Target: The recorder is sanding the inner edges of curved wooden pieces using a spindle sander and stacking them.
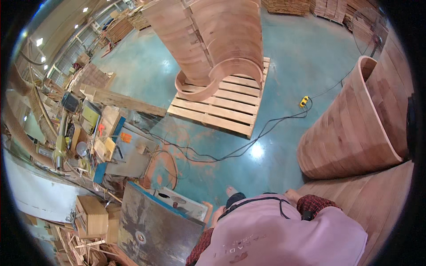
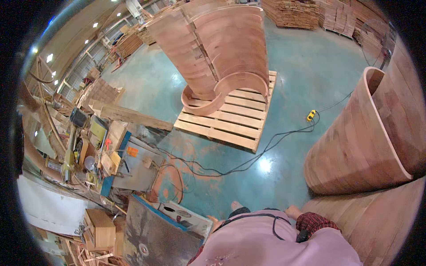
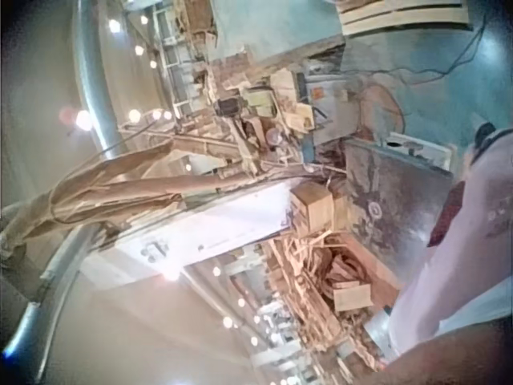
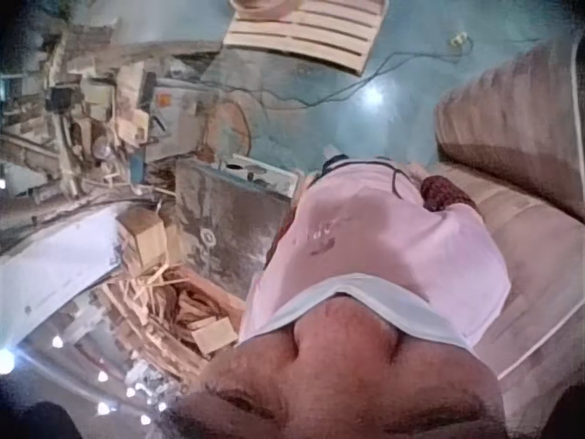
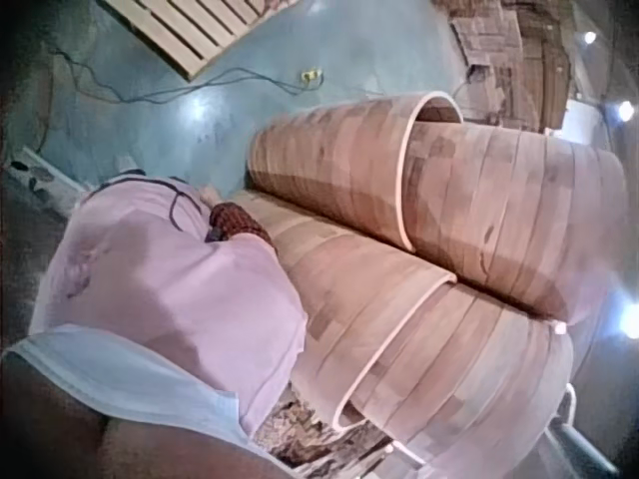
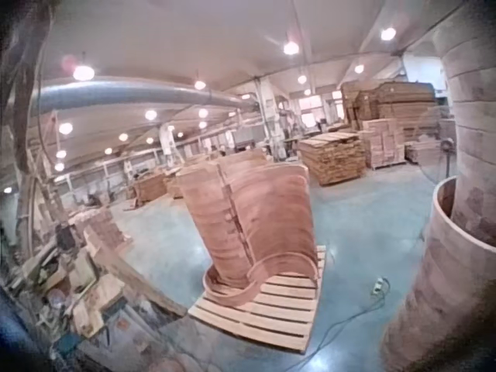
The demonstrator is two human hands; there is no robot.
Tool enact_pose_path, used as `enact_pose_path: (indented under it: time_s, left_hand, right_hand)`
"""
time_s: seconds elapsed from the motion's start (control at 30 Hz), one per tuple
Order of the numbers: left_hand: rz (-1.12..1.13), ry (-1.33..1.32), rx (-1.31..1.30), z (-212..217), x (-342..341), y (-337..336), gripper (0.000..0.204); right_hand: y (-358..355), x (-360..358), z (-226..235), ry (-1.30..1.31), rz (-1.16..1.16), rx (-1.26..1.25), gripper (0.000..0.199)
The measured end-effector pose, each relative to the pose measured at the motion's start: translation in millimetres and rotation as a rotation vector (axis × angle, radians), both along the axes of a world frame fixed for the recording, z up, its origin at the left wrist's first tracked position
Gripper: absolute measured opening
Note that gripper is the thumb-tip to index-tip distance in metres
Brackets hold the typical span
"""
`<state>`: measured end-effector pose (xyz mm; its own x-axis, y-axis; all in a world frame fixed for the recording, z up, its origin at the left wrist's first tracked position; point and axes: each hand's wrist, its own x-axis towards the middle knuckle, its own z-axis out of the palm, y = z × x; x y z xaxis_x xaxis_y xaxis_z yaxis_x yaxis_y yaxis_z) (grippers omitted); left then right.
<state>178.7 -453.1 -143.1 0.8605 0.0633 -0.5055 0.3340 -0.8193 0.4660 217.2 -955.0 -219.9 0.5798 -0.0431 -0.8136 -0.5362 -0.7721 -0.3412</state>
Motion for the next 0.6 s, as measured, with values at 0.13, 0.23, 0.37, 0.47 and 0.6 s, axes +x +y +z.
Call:
enact_pose_path:
  time_s: [0.13, 0.23, 0.37, 0.47, 0.6]
  left_hand:
    - [-0.181, -0.05, 0.092, -5, 75, 53, 0.05]
    - [-0.061, -0.056, -0.091, 32, 121, 94, 0.049]
    - [0.039, 0.005, -0.021, 65, 175, 144, 0.047]
    - [0.036, -0.073, -0.071, 60, 205, 154, 0.049]
    - [-0.057, 0.069, -0.103, 43, 252, 146, 0.046]
  right_hand:
    - [62, 35, 3, -0.042, 0.026, -0.09, 0.044]
    - [60, 37, -106, -0.477, -0.194, 0.047, 0.042]
    - [127, 126, -28, -0.175, -0.187, 0.077, 0.039]
    - [138, 173, -24, -0.183, -0.104, 0.03, 0.039]
    - [154, 251, -47, -0.189, 0.054, 0.041, 0.037]
